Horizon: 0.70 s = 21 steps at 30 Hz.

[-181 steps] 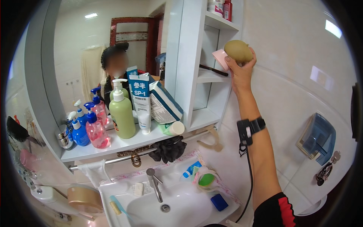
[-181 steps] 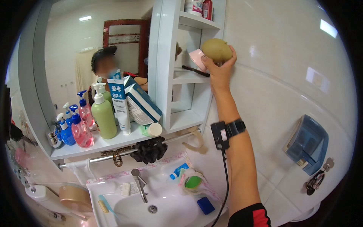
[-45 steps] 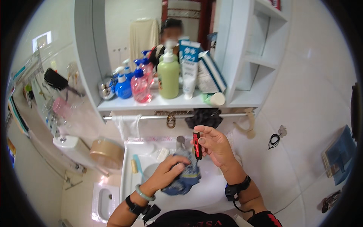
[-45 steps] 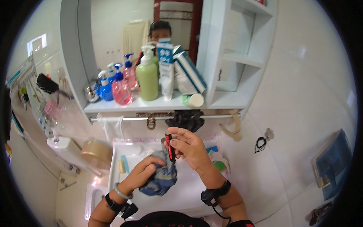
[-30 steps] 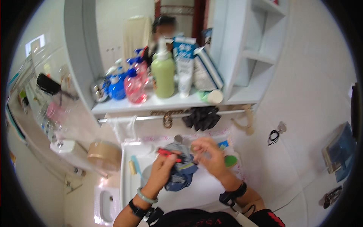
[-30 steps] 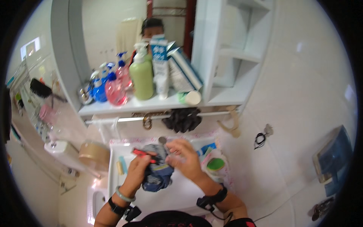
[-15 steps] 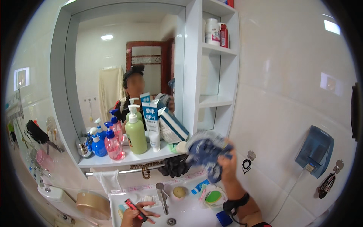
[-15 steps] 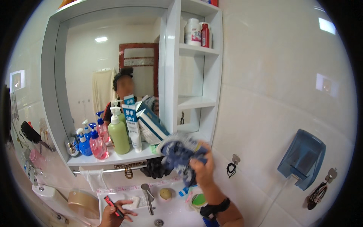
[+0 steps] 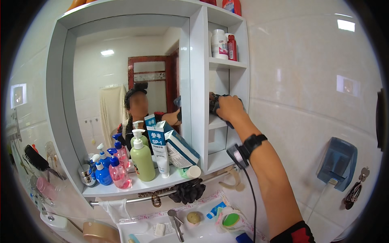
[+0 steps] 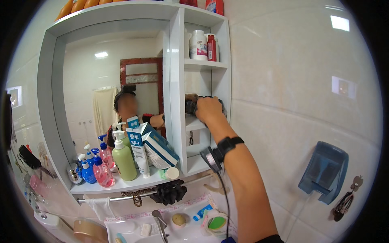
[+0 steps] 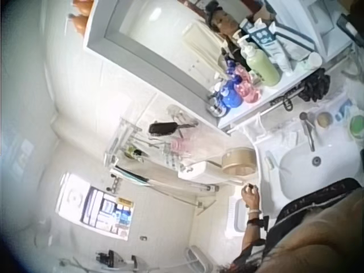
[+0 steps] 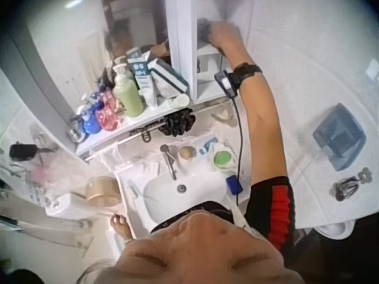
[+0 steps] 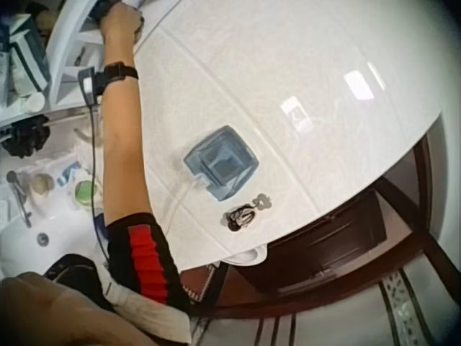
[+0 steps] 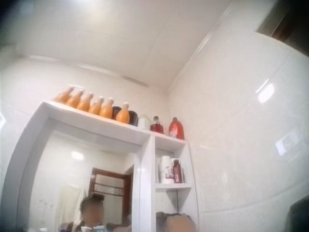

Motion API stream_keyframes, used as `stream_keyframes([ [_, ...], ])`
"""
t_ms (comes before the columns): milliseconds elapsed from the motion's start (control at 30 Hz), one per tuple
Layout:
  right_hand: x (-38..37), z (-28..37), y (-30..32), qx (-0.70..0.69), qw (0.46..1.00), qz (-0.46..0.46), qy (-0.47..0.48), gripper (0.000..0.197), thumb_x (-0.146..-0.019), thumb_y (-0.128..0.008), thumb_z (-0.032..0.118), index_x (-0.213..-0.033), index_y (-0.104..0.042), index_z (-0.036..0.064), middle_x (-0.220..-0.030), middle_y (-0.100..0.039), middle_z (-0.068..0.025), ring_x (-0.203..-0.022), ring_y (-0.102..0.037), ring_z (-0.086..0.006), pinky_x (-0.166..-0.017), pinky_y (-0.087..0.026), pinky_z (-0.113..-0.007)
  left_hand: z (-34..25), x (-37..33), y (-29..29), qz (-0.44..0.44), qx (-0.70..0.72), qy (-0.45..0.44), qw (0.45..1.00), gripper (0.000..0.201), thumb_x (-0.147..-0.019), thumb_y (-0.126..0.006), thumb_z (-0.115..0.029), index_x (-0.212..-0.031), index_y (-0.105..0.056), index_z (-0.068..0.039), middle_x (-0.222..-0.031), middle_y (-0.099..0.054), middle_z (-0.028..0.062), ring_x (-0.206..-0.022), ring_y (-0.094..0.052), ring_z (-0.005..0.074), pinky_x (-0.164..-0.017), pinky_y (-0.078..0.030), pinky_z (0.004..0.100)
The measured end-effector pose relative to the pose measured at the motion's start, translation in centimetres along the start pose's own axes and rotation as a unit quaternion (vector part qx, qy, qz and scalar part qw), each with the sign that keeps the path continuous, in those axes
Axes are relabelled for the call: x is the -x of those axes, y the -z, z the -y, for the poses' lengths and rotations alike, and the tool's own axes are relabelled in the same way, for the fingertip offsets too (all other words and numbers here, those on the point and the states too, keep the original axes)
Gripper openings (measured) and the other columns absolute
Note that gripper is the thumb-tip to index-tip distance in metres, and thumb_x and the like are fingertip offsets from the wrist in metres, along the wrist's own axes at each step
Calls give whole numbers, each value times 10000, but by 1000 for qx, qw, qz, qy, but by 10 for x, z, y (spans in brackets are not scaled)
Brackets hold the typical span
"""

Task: Cleaning a bathroom mirror, sink area, and organizing toiletries.

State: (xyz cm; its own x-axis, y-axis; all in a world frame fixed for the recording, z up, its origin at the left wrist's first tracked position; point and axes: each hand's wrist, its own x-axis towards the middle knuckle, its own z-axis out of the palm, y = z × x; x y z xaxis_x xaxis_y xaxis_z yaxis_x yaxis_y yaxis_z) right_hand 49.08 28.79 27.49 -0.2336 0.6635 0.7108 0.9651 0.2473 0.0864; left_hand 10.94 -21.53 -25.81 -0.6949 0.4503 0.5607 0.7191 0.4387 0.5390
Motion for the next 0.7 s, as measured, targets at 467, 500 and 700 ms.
stream_keyframes([
  [467,-2,1,22,-307,930,75,190,370,-631,-624,261,-936,-699,65,-859,-670,-184,-796,-638,-323,-747,-502,-346,-6,38,-7,57,293,326,897,367,-934,-528,-319,-983,-603,37,-913,-617,88,-816,-529,186,-729,-441,316],
  [500,-2,-4,23,-341,914,74,205,367,-630,-626,253,-932,-698,57,-853,-674,-173,-783,-638,-299,-743,-501,-336,-12,36,-7,38,307,332,891,370,-926,-538,-317,-961,-610,44,-895,-617,86,-794,-520,183,-708,-435,320],
  [700,-1,-85,23,-693,681,159,175,416,-644,-566,175,-983,-629,-59,-952,-658,-131,-813,-638,-225,-767,-524,-290,-15,40,0,48,283,385,877,373,-926,-538,-316,-970,-603,49,-876,-607,85,-794,-520,187,-698,-439,330],
])
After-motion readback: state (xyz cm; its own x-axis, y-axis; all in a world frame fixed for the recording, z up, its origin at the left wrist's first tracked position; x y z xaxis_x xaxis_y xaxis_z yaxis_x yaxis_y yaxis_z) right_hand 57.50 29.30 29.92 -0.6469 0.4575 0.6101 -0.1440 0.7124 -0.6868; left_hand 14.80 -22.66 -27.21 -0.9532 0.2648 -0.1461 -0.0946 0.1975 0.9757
